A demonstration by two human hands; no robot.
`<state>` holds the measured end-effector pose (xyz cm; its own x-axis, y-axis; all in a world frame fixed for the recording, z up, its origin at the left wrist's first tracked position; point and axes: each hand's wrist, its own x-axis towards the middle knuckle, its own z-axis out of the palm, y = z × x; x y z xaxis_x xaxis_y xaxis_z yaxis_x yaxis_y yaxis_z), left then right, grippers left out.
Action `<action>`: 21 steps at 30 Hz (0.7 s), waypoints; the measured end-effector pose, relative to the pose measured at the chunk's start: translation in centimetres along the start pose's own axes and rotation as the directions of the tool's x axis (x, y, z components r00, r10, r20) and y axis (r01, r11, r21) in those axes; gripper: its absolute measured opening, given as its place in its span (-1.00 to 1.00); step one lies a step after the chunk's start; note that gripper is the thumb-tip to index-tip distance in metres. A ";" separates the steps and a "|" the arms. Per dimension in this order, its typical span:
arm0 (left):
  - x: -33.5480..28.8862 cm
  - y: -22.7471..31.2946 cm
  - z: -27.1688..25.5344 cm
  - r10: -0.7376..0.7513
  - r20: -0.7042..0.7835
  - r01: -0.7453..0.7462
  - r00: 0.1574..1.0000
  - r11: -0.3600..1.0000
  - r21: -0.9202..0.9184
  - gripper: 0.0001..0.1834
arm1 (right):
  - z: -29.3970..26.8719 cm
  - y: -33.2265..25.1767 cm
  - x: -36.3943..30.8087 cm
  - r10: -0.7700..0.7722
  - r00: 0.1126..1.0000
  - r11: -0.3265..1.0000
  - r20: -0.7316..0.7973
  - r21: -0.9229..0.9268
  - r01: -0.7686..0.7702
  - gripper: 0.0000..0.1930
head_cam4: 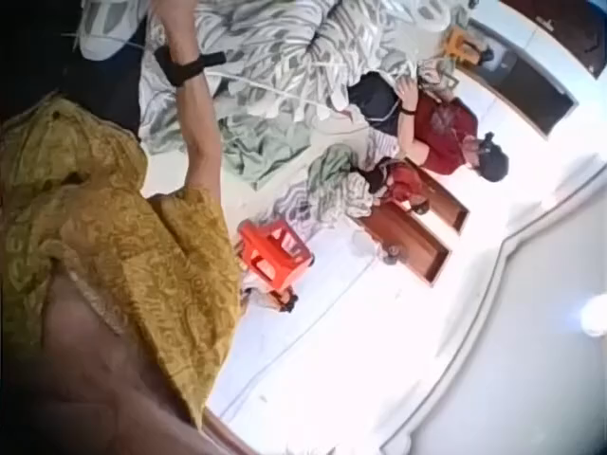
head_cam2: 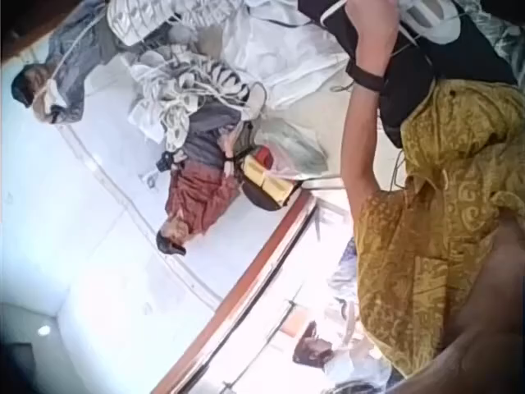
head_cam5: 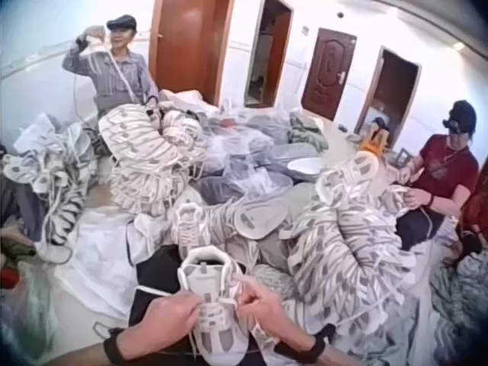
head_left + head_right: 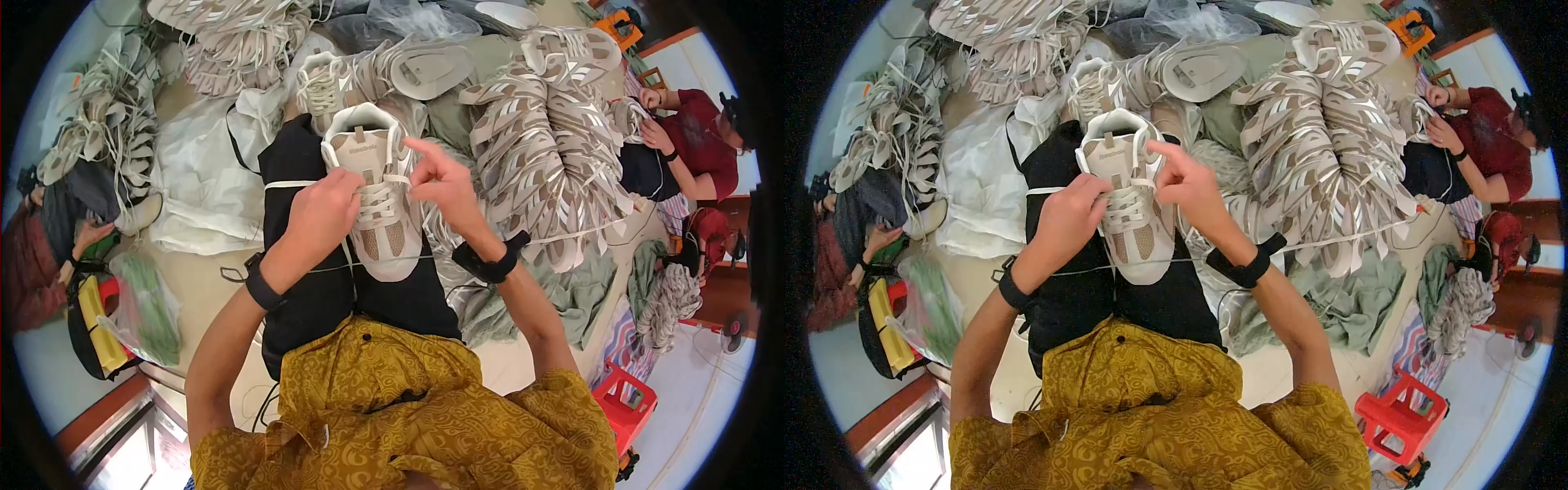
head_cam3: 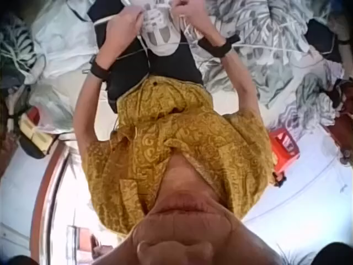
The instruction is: The recorder is lacing a white Reebok shoe while sitting on the floor in a shoe manufacturing environment.
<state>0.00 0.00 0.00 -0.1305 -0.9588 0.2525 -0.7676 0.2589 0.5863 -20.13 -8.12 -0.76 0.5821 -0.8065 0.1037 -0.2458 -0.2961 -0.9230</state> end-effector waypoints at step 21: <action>0.0 1.5 3.4 0.123 -0.190 -0.087 0.974 0.979 0.186 -0.82 | -12.5 -6.5 6.8 -0.267 0.963 0.748 -0.019 0.626 0.220 -0.13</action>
<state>-3.28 -0.05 -1.76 -0.1025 -0.8799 0.4640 -0.8564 0.3154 0.4088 -24.27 -18.04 10.54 0.6118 -0.7077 0.3534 0.4295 -0.0779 -0.8997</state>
